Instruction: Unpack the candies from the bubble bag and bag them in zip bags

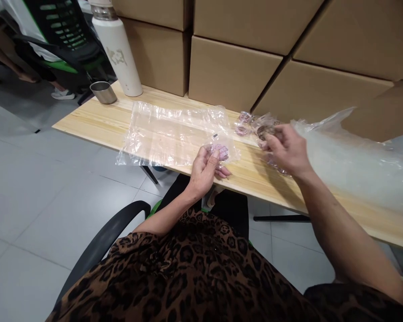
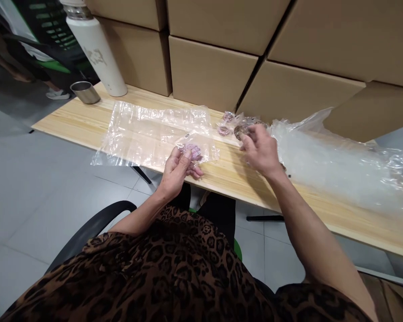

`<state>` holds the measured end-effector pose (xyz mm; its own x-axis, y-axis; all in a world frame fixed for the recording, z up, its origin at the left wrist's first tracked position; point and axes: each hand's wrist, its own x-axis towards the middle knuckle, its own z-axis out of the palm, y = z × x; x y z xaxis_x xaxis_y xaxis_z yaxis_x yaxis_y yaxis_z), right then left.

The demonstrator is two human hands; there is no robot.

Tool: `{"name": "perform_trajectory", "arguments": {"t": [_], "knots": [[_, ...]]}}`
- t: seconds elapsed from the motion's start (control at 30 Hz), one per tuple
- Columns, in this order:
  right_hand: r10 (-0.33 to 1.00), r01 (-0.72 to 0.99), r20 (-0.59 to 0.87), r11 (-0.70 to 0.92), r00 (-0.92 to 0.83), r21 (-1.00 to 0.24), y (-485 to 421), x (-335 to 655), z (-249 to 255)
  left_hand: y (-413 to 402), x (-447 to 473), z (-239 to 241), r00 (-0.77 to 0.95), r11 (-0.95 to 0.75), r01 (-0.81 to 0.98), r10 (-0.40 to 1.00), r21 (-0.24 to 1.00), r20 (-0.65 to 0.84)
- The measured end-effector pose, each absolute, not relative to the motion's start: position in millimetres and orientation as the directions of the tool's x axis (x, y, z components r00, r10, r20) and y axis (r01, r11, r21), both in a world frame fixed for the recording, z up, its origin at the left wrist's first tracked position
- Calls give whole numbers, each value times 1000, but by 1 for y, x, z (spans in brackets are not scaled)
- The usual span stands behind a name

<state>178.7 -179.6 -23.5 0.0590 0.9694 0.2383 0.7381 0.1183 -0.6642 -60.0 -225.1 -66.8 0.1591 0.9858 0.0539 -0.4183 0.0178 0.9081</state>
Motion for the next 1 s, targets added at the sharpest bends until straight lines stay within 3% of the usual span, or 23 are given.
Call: {"name": "perform_trajectory", "arguments": {"t": [0.1, 0.2, 0.63, 0.83, 1.0], "knots": [[981, 393, 194, 169, 24, -904, -205, 163, -14, -224, -54, -65, 199, 27, -396, 978, 918, 57], [991, 175, 109, 120, -72, -977, -226, 139, -10, -226, -46, -64, 262, 39, -389, 963, 920, 70], [979, 277, -28, 30, -201, -960, -240, 130, -21, -233, -47, -76, 324, -33, -304, 936, 952, 135], [984, 376, 163, 178, -72, -910, -243, 137, -22, -240, -53, -72, 356, -116, -211, 915, 971, 187], [967, 383, 102, 188, -235, -904, -246, 132, -20, -242, -57, -74, 405, -163, -194, 885, 967, 231]]}}
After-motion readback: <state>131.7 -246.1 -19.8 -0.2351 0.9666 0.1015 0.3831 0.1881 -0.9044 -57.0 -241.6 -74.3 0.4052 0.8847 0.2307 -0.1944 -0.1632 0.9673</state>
